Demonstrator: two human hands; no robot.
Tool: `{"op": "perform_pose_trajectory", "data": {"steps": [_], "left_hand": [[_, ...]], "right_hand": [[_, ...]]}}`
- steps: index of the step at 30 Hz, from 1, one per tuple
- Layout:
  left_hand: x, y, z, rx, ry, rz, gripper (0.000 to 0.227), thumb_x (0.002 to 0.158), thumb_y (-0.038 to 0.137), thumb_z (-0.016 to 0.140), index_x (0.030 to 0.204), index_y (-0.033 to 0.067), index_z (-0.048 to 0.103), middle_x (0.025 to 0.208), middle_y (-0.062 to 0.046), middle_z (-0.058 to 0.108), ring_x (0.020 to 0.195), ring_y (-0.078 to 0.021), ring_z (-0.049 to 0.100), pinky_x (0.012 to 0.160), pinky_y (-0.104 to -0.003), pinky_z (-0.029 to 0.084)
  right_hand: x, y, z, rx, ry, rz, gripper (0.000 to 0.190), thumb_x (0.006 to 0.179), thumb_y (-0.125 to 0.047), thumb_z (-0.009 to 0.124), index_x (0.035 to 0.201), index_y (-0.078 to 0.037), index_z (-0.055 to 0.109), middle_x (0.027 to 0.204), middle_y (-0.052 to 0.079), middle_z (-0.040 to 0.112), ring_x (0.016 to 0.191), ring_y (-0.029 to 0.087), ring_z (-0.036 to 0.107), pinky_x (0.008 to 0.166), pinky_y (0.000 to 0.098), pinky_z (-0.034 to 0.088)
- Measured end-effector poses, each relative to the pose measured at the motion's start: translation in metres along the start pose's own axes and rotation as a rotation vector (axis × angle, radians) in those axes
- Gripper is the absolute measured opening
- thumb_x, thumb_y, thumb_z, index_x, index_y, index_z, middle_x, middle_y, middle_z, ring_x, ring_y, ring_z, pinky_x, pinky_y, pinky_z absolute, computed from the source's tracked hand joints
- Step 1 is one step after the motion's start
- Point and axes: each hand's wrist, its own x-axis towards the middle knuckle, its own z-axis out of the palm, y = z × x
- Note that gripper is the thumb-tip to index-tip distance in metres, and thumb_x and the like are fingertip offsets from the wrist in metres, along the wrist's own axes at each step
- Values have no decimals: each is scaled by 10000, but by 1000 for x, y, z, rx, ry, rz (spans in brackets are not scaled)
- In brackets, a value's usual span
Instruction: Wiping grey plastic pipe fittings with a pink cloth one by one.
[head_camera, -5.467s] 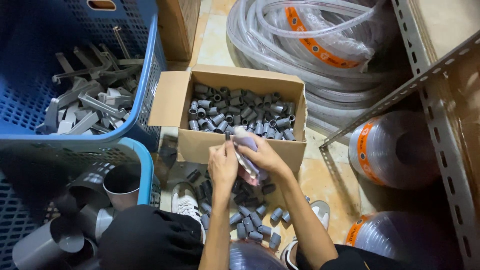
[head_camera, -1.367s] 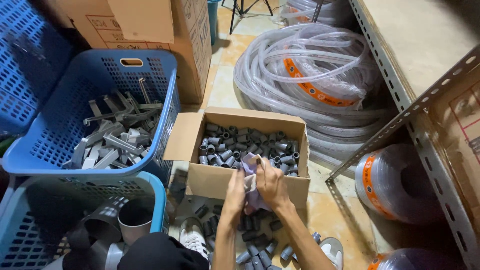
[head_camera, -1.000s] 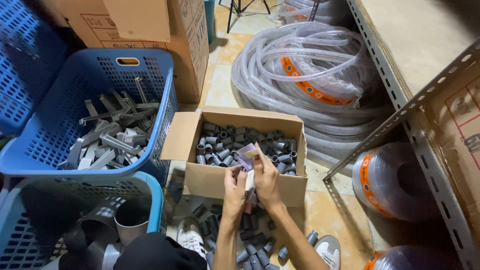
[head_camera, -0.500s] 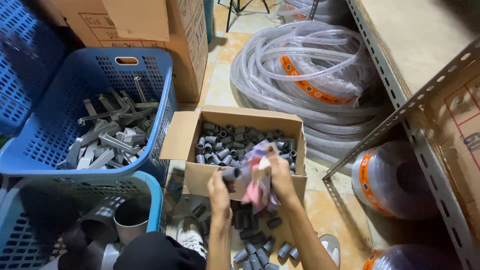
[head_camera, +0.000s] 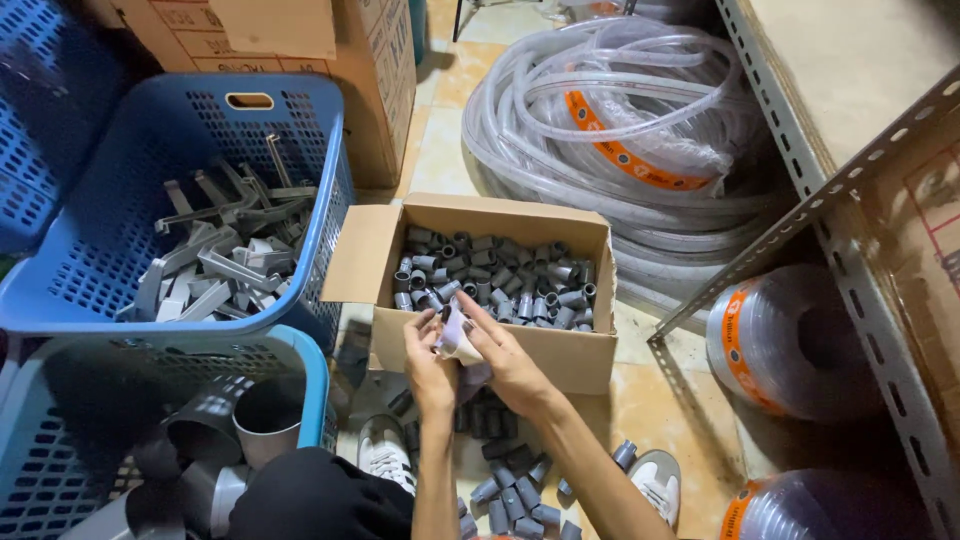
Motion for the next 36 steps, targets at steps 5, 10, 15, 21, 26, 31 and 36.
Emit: {"op": "perform_pose_trajectory", "data": {"steps": [5,10,15,21,26,31,36], "left_hand": [[10,-28,21,-200,-51,-120,372,913,237,684,1280,212,624,883,-109,781,821,-186,731,744,-285,577],[-29,15,29,21,144,-70,446,968,601,515,1096,209,685,925,-123,768,902,-307,732,795,-423,568],[-29,3,40,329,-62,84,402,863,461,705,1149,181,671,1046,-139,710,1011,-370,711,864,-491,571],[-45,22,46,273,-286,-153,338,924,281,508,1215,120,567,1088,-280,709,1084,-484,669,909,-554,521],[-58,17,64,274,-203,-12,507,971,597,458,1160,137,555,1052,-309,685,1054,-530,650,881,-599,508],[-60,24,61,202,22,-57,362,1010,441,442,1025,116,600,923,-267,731,953,-492,696,830,-581,535],[-29,-18,45,153,224,-196,350,1045,462,390,1017,156,557,907,-216,736,940,-430,710,841,-532,536]], "right_hand": [[-1,-6,8,-383,174,-22,367,870,-333,737,1199,-172,737,858,9,668,740,91,593,605,231,515],[19,37,-34,-604,581,-101,225,815,-411,769,757,-200,714,605,10,610,586,146,539,564,288,464],[16,27,-59,-693,741,-349,406,938,-374,672,644,-124,546,553,30,469,570,134,444,549,279,367],[21,17,-69,-684,863,-457,438,1036,-367,552,697,-93,594,570,137,565,611,153,476,578,359,427],[23,4,-54,-248,957,-394,417,1033,-310,541,652,-227,392,566,-146,423,545,-5,352,528,139,274],[23,36,-57,-80,800,-77,360,980,-477,610,848,-143,577,744,1,561,660,105,542,603,251,467],[18,50,-32,-317,611,9,527,982,-586,514,945,-80,654,842,87,611,795,197,601,734,345,527]]}}
